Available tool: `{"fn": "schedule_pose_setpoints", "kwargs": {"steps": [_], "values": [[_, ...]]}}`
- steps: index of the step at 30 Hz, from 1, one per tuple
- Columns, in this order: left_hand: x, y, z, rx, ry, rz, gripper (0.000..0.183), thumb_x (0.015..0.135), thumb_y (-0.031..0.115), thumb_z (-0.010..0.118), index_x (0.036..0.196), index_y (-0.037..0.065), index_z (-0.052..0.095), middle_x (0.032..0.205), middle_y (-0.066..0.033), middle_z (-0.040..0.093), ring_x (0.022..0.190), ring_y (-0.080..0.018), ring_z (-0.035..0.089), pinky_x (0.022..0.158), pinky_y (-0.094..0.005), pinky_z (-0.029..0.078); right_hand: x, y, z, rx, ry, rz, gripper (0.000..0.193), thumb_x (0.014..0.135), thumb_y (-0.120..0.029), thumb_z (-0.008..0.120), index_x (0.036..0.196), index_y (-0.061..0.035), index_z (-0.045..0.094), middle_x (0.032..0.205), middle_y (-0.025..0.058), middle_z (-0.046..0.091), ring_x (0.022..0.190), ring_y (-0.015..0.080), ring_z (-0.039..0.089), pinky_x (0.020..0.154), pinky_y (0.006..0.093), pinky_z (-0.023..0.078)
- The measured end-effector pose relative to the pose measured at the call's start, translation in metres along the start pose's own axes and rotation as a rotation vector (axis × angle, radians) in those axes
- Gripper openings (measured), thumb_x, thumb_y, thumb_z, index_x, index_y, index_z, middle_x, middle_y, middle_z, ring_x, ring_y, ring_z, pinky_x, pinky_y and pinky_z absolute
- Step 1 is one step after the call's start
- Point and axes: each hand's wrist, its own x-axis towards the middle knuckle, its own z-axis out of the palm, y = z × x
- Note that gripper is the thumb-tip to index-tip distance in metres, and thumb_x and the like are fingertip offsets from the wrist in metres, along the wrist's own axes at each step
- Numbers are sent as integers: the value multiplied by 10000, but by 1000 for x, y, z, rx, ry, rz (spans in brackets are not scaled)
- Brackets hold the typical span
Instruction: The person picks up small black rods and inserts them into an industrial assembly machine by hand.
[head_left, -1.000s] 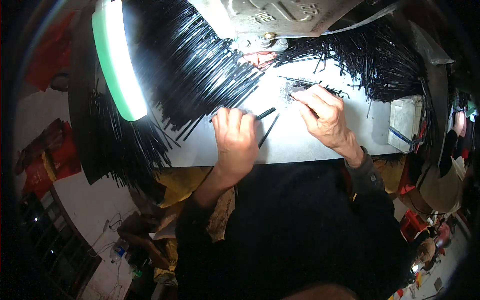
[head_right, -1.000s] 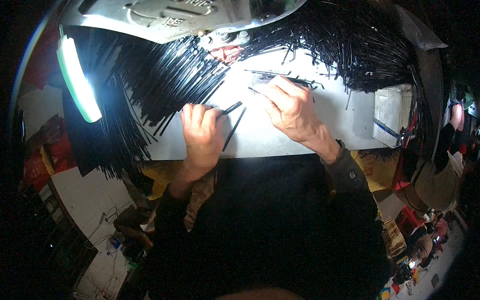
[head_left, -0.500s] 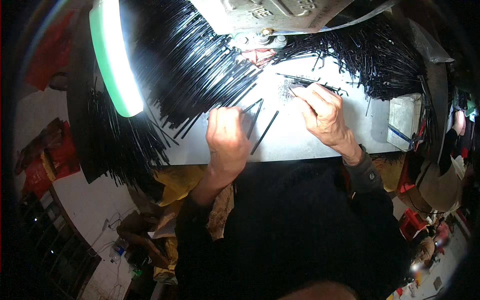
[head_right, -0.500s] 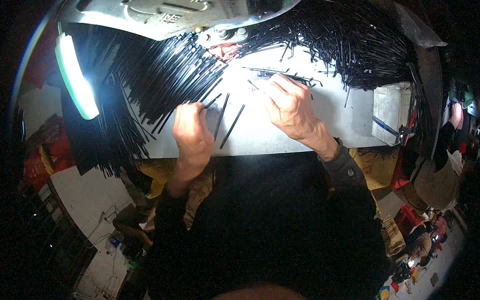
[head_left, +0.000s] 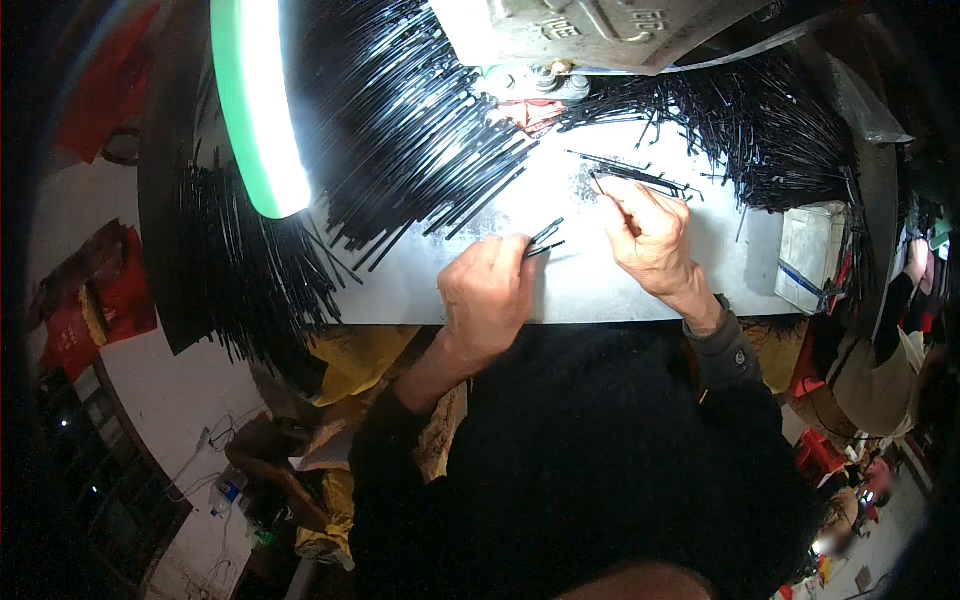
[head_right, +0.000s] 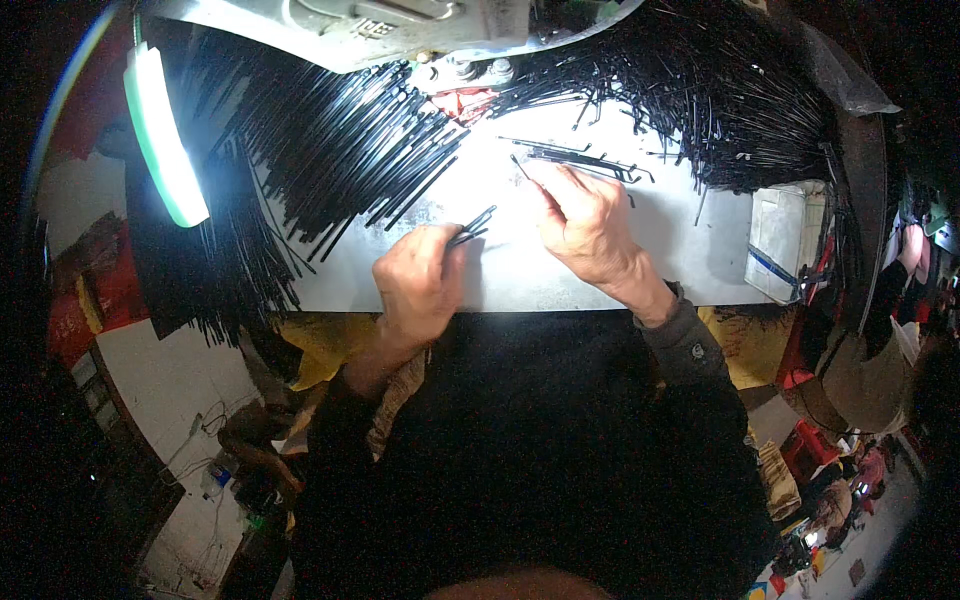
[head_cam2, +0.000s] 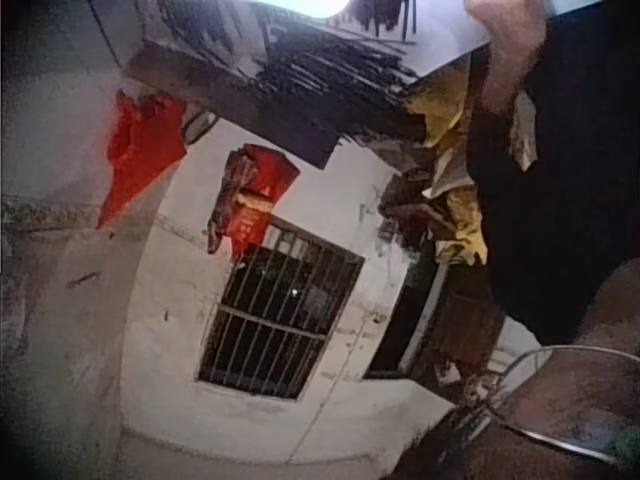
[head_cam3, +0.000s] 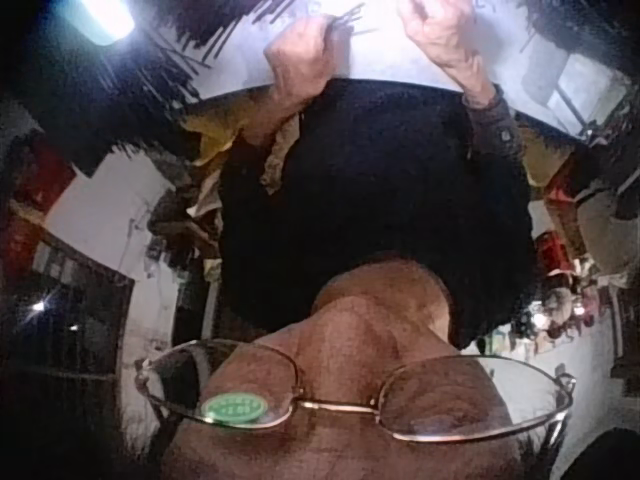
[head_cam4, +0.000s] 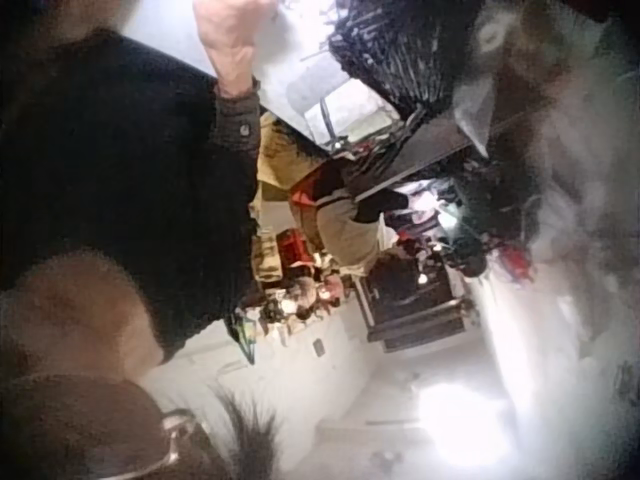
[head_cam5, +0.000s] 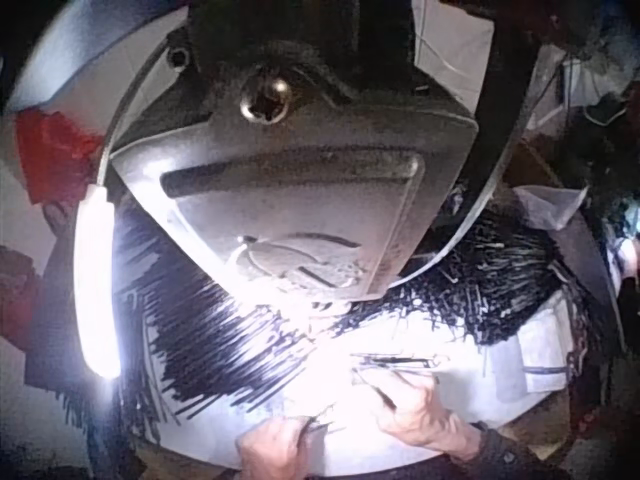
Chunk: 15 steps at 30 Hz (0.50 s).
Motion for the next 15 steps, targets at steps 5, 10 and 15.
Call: {"fn": "schedule_pose_setpoints", "kwargs": {"steps": [5, 10, 15], "values": [[18, -14, -31, 45, -234, 308, 343, 784, 49, 597, 1120, 106, 641, 752, -49, 487, 607, -169, 515, 489, -294, 443, 0, 7, 3, 50, 77, -42, 166, 798, 26, 630, 963, 26, 646, 662, 59, 612, 478, 75, 520, 441, 228, 399], [21, -19, -37, 75, -316, 384, 349, 744, 18, 626, 1068, 140, 670, 771, -49, 510, 596, -168, 516, 478, -299, 447, -1, 11, 8, 33, 97, -66, 165, 798, 27, 631, 962, 18, 646, 663, 51, 619, 472, 69, 514, 437, 226, 395], [3, -23, -19, 16, -102, 240, 272, 756, 44, 647, 1025, 15, 628, 695, -69, 529, 548, -177, 520, 461, -284, 446, 0, 9, 5, 31, 93, -61, 162, 800, 30, 631, 959, 10, 650, 647, 36, 601, 447, 63, 472, 428, 219, 374]]}}
